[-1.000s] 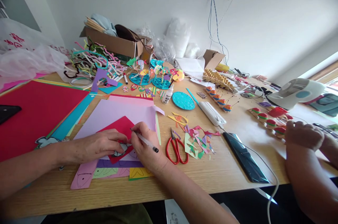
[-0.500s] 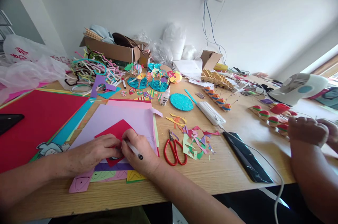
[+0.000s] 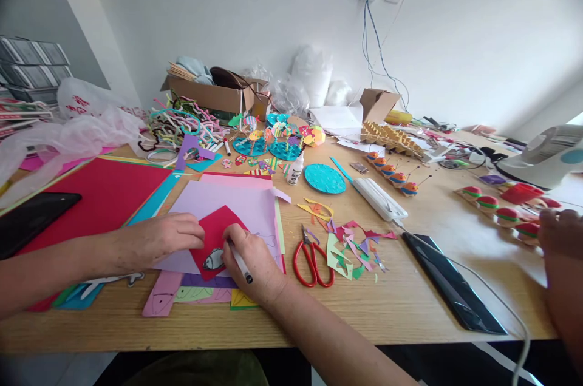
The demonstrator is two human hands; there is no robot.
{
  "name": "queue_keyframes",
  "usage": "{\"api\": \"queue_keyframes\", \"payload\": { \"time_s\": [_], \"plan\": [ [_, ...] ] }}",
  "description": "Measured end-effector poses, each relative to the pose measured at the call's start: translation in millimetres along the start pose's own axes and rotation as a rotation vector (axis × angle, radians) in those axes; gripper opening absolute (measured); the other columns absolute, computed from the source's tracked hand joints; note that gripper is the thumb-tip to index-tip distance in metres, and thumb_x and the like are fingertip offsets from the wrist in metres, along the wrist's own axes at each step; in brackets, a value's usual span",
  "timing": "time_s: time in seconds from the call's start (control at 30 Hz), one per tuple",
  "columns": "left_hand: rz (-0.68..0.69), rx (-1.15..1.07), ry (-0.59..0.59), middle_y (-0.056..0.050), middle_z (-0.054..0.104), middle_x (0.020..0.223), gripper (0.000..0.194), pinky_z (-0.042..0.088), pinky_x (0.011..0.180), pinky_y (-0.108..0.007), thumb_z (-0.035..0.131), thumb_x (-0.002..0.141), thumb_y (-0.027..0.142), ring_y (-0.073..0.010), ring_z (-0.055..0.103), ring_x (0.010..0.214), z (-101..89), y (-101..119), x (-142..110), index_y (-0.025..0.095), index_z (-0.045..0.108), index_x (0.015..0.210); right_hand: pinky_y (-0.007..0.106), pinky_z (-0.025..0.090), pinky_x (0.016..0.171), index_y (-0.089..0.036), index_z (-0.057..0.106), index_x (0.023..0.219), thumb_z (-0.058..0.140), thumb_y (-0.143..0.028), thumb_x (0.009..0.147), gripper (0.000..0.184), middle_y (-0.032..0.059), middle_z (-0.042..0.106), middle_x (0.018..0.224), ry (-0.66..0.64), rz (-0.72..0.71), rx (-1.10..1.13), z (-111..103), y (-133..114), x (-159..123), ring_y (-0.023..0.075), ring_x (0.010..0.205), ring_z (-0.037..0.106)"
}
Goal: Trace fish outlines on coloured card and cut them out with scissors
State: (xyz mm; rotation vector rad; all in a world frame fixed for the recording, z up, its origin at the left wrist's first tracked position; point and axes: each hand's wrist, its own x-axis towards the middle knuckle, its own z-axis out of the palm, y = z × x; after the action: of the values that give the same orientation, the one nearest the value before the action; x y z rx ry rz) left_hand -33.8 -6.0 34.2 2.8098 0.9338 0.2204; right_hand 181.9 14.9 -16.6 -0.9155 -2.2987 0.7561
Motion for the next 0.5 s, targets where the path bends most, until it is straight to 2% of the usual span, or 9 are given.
{"api": "queue_keyframes", "payload": {
  "time_s": [0.03, 0.1, 0.17, 0.27, 0.37, 0.5],
  "plan": [
    [-0.049, 0.018, 0.016, -0.011, 0.068, 0.095, 0.028, 0.047, 0.078, -0.037, 0.04, 0.085, 0.003, -0.0256, 0.058, 0.088, -3.1, 10, -3, 0.014, 0.065, 0.093, 0.023, 0.038, 0.058, -0.021, 0.047, 0.091, 0.042, -0.015, 0.087, 0.009, 0.0005, 0.06, 0.074, 0.002, -0.006, -0.01, 0, 0, 0, 0.0146, 0.064, 0.056],
    [-0.157, 0.046, 0.04, -0.007, 0.068, 0.089, 0.033, 0.049, 0.073, -0.033, 0.038, 0.082, 0.001, -0.0225, 0.06, 0.08, -0.8, 38, -8, 0.017, 0.064, 0.095, 0.023, 0.037, 0.058, -0.021, 0.047, 0.09, 0.043, -0.016, 0.087, 0.008, 0.0002, 0.058, 0.073, 0.002, -0.017, -0.03, -1, -1, 1, 0.0146, 0.063, 0.055],
    [-0.229, 0.041, 0.057, -0.004, 0.068, 0.093, 0.039, 0.05, 0.072, -0.029, 0.039, 0.079, 0.0, -0.0195, 0.061, 0.079, 12.2, 67, -11, 0.021, 0.063, 0.1, 0.023, 0.036, 0.056, -0.021, 0.047, 0.089, 0.042, -0.016, 0.087, 0.007, -0.0005, 0.056, 0.07, -0.01, -0.021, -0.037, -3, -3, 2, 0.0141, 0.061, 0.053],
    [-0.292, 0.095, 0.057, -0.01, 0.069, 0.1, 0.04, 0.054, 0.067, -0.035, 0.04, 0.076, 0.003, -0.0244, 0.063, 0.078, 41.8, 100, -7, 0.016, 0.063, 0.107, 0.023, 0.035, 0.054, -0.02, 0.047, 0.088, 0.042, -0.013, 0.086, 0.009, -0.0013, 0.054, 0.068, -0.06, -0.012, -0.043, -8, -8, 6, 0.0135, 0.058, 0.051],
    [-0.373, 0.148, 0.165, -0.01, 0.07, 0.1, 0.042, 0.057, 0.068, -0.037, 0.039, 0.077, 0.003, -0.0269, 0.065, 0.082, 68.2, 110, 1, 0.013, 0.062, 0.111, 0.023, 0.034, 0.054, -0.02, 0.047, 0.087, 0.043, -0.011, 0.085, 0.01, -0.0008, 0.054, 0.068, -0.104, -0.023, -0.074, -12, -11, 10, 0.0138, 0.058, 0.05],
    [-0.451, 0.233, 0.322, -0.013, 0.069, 0.111, 0.039, 0.059, 0.071, -0.037, 0.037, 0.082, 0.008, -0.0267, 0.067, 0.087, 87.4, 106, 6, 0.011, 0.061, 0.112, 0.023, 0.033, 0.055, -0.019, 0.047, 0.089, 0.043, -0.012, 0.085, 0.009, 0.0002, 0.055, 0.071, -0.185, -0.035, -0.11, -15, -10, 12, 0.014, 0.06, 0.051]
  ]
}}
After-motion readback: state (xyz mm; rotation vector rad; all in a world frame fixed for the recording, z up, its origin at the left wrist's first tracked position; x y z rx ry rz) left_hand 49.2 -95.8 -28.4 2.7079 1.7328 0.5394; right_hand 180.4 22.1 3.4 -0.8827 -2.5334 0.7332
